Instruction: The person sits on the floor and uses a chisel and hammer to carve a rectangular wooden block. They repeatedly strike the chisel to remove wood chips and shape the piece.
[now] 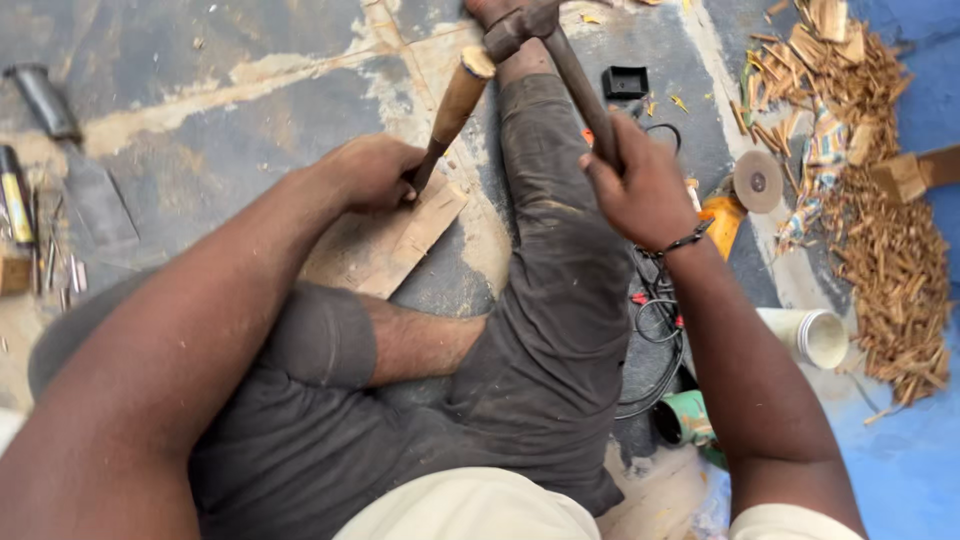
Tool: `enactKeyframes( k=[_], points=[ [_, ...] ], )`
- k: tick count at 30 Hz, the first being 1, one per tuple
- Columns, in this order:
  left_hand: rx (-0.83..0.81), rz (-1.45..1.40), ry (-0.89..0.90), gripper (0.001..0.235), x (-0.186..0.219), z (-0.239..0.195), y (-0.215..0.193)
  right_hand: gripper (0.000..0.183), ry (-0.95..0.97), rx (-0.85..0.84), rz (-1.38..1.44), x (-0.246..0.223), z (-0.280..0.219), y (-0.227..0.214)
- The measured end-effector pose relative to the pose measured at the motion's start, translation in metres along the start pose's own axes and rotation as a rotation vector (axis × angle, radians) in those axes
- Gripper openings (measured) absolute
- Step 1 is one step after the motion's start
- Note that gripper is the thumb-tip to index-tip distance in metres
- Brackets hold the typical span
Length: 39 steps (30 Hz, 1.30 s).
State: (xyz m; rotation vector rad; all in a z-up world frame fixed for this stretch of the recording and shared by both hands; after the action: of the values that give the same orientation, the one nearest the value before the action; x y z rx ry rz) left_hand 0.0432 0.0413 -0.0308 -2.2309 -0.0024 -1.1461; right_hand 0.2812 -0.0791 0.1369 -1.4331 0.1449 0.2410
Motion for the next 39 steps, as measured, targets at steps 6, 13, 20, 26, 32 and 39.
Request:
enactKeyframes(
  k=[6,13,20,26,32,39],
  points=[
    [0.046,0.058,0.103,0.019,0.001,0.001,-0.001,0.012,0.040,0.218,0.119,-0.004,-0.003,0.005],
    [-0.033,0.134,0.037,0.014,0.010,-0.007,0.001,0.010,0.581,-0.232,0.983,0.008,-0.039,0.069],
    [-0.144,0.129,-0.001,0.015,0.010,-0.033,0.003,0.009,0.727,-0.187,1.954,-0.029,-0.077,0.151],
    [0.030,0.080,0.054,0.005,0.003,-0.029,-0.003,0.011,0.714,-0.193,1.851,-0.014,-0.071,0.158],
    [0.102,0.077,0.104,0.006,0.004,-0.015,-0.010,0.010,0.760,-0.264,2.006,-0.019,-0.070,0.162],
    [0.068,0.119,0.170,0.012,0.010,-0.018,-0.001,0.010,0.724,-0.214,1.959,-0.016,-0.069,0.165]
  ],
)
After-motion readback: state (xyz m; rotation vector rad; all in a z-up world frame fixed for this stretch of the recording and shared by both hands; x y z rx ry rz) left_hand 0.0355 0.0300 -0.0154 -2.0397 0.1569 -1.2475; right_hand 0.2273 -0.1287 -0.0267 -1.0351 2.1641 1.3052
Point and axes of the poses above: each hand's wrist, its own z-axis towards the middle knuckle, its own y-axis out of the palm, x = y × z, the point moved 6 cm from there along z, towards the middle knuckle, and after that the axes turned 11 degrees about -z, right-handed, at the moved point
